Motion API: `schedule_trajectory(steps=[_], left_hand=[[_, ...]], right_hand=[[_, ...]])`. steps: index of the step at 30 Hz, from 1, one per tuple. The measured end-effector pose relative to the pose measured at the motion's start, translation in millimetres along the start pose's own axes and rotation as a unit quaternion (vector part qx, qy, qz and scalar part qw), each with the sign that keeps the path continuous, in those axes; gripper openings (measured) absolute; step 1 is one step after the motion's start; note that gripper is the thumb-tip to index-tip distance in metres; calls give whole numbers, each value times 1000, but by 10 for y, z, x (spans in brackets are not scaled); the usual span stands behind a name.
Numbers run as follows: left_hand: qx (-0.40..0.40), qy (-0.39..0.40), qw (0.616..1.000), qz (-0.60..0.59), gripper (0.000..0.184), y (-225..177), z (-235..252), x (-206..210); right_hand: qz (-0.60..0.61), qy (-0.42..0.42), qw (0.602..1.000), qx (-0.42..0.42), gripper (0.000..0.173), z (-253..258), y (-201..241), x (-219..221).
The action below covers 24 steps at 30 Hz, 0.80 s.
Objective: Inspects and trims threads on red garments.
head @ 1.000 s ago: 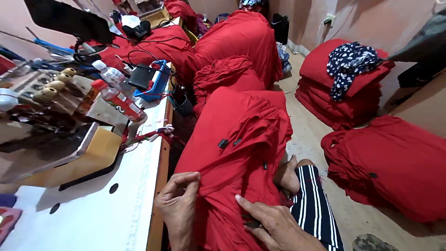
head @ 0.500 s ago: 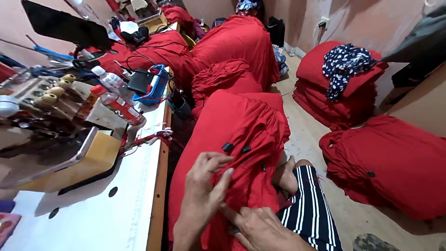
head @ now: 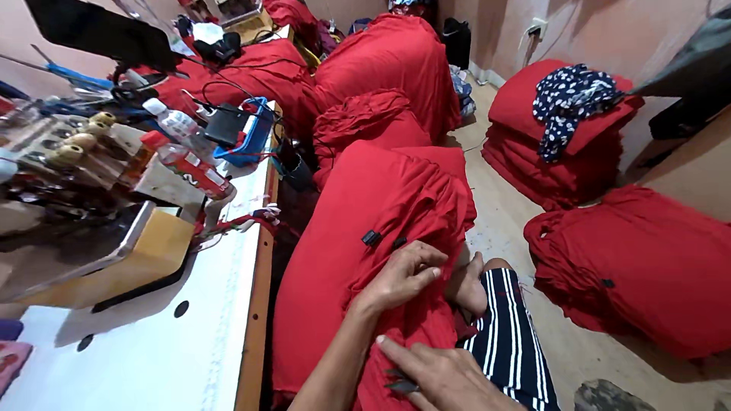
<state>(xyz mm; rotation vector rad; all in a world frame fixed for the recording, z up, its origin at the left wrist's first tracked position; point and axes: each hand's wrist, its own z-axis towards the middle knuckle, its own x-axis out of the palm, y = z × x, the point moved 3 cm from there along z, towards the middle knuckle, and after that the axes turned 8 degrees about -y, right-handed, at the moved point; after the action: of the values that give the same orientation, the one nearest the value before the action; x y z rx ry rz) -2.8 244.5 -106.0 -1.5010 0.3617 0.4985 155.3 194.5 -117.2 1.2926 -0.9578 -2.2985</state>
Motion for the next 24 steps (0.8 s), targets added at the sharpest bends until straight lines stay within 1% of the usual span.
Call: schedule_trajectory(steps=[2,4,5,7,9,10,12,15,17,19,23,24], left_hand=[[47,35,994,95,37,-5,-49,35],[86,80,977,176,45,-16,-91,98],[82,111,968,211,43,-22,-107,118],[70,159,950,259,30,-31,-114,175],[66,192,940,274,20,-41,-111,260],[64,199,939,273,19,-46,-114,287],[77,177,951,241,19,-44,-103,274],[132,76,981,118,19,-1,-68,174],[150,48,985,77,19,22,-41,153],[160,36,984,72,20,21,-28,173],[180,-37,980,76,20,28,-1,185],[179,-46,979,81,20,30,7,187]], right_hand=[[55,-23,997,42,51,-37,-110,-202],[87,-78,988,102,51,-118,-365,-327],[96,-109,980,138,51,-172,-498,-364],[112,-145,962,201,51,-259,-668,-453],[125,-157,951,236,45,-312,-771,-490],[133,-160,947,246,42,-330,-813,-479],[143,-167,942,254,37,-340,-878,-440],[188,-174,930,264,33,-326,-925,-408],[224,-188,917,271,28,-311,-952,-411],[234,-196,911,277,28,-292,-948,-439],[229,-193,913,277,29,-255,-934,-477],[230,-195,913,275,28,-245,-938,-475]])
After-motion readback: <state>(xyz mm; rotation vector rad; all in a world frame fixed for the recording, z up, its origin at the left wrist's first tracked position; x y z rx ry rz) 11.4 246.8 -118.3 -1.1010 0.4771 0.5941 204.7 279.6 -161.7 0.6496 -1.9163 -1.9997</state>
